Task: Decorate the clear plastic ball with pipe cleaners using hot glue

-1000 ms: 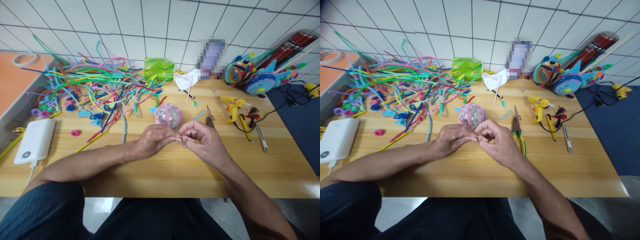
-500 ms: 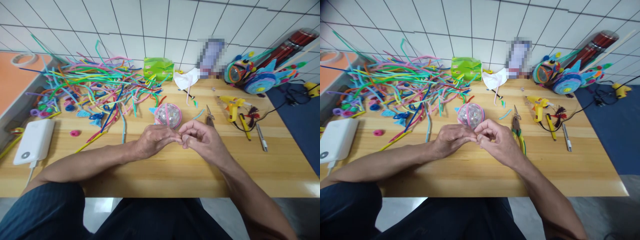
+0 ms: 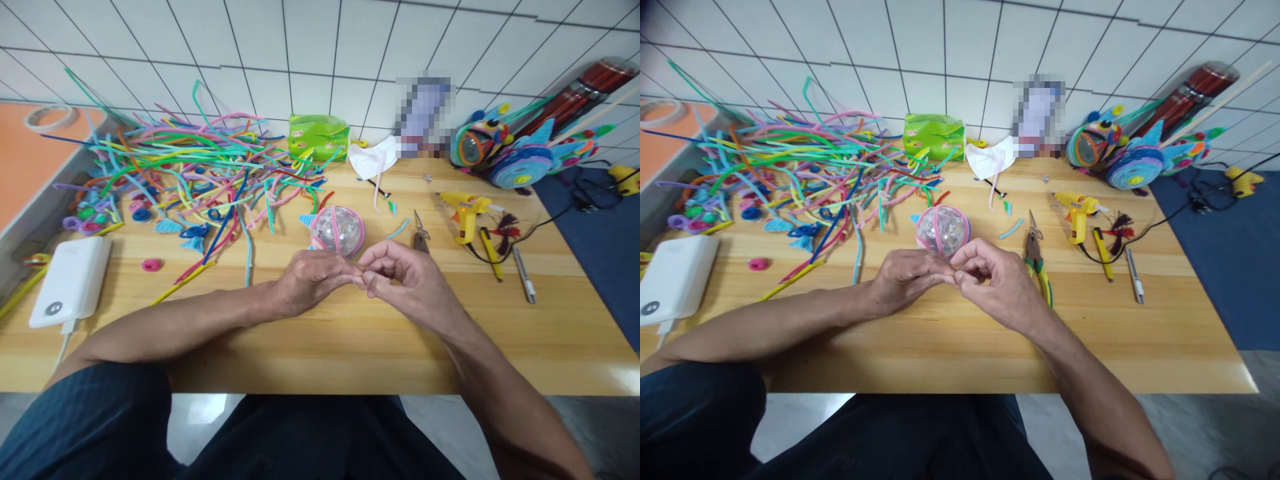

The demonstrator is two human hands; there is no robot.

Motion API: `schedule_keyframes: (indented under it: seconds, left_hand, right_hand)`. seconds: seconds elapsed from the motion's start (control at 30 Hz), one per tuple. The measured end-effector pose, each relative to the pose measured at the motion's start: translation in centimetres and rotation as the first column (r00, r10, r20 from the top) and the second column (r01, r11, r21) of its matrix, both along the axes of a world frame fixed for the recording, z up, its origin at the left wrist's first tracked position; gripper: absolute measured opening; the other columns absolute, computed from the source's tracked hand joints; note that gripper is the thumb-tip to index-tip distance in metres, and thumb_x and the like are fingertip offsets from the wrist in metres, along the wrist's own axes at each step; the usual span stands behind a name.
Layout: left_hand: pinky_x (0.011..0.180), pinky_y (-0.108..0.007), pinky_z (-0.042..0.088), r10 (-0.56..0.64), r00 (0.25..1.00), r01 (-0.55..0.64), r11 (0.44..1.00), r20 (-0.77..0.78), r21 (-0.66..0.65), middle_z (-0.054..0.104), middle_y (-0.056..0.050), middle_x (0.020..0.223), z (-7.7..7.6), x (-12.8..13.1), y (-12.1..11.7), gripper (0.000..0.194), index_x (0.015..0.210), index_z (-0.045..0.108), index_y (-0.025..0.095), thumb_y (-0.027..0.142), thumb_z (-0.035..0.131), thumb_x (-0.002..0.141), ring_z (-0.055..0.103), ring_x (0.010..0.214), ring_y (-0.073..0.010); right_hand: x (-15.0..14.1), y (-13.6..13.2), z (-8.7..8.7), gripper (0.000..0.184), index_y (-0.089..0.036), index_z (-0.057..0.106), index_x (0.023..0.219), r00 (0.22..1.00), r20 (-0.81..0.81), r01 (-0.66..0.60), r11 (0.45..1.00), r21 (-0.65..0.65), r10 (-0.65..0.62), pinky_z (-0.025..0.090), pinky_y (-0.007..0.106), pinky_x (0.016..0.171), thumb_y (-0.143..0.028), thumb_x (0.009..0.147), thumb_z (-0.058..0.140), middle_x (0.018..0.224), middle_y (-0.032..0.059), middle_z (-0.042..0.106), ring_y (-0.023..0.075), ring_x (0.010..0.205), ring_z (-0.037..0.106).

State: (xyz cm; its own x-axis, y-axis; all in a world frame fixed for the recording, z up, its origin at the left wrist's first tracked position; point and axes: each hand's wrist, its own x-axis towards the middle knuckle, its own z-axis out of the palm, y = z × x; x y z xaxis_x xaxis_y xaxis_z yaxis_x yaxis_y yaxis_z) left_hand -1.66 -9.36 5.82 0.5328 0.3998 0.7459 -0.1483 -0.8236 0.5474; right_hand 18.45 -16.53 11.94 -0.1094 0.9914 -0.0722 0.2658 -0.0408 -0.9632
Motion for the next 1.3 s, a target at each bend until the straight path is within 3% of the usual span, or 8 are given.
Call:
schedule_keyframes:
  seconds: [0.6,0.73,0.97,1.1,1.3]
  left_hand:
    - [0.079,-0.017,0.068,-0.037,0.999,0.039,0.983,0.015,-0.177,0.089,-0.006,0.091,0.5,0.2,-0.5,0.023,0.098,0.082,0.016,0.033,0.072,0.108,0.087,0.083,-0.0124]
    - [0.074,-0.015,0.065,-0.034,0.999,0.034,0.983,0.002,-0.181,0.088,-0.006,0.088,0.5,0.3,-0.5,0.026,0.093,0.081,0.016,0.033,0.071,0.109,0.085,0.077,-0.0110]
    - [0.077,-0.014,0.066,-0.051,0.998,0.059,0.974,0.045,-0.217,0.088,-0.007,0.088,0.4,0.4,-0.5,0.025,0.095,0.082,0.015,0.035,0.074,0.107,0.086,0.080,-0.0115]
    - [0.073,-0.015,0.065,-0.071,0.997,0.079,0.945,0.036,-0.319,0.088,-0.007,0.086,0.7,0.3,-0.6,0.032,0.092,0.085,0.017,0.042,0.074,0.107,0.085,0.076,-0.0115]
    - [0.069,-0.018,0.064,-0.080,0.996,0.089,0.869,0.038,-0.487,0.087,-0.008,0.084,0.7,0.5,-0.8,0.043,0.087,0.085,0.016,0.055,0.077,0.103,0.081,0.070,-0.0118]
  right_hand:
    - [0.6,0.0,-0.1,0.010,-0.023,0.070,0.095,0.997,-0.007,-0.076,0.997,0.009,0.076,0.055,0.025,0.061,-0.028,0.086,0.073,0.072,-0.0031,0.075,0.0123,0.062,0.068]
    - [0.6,0.0,-0.2,0.009,-0.022,0.069,0.091,0.999,0.024,-0.046,0.998,0.030,0.045,0.053,0.025,0.060,-0.026,0.085,0.074,0.068,-0.0042,0.072,0.0119,0.062,0.066]
    - [1.0,0.0,-0.3,0.010,-0.022,0.070,0.098,0.991,-0.012,-0.131,0.991,0.034,0.132,0.055,0.025,0.061,-0.030,0.092,0.074,0.075,-0.0026,0.076,0.0122,0.063,0.068]
    - [0.9,0.0,-0.2,0.007,-0.023,0.069,0.095,0.994,0.026,-0.106,0.993,0.049,0.105,0.053,0.024,0.060,-0.025,0.090,0.073,0.070,-0.0045,0.072,0.0116,0.062,0.067]
    - [1.3,0.1,-0.4,0.010,-0.023,0.070,0.101,0.986,-0.008,-0.168,0.982,0.090,0.169,0.055,0.025,0.062,-0.030,0.095,0.073,0.077,-0.0018,0.077,0.0128,0.065,0.071]
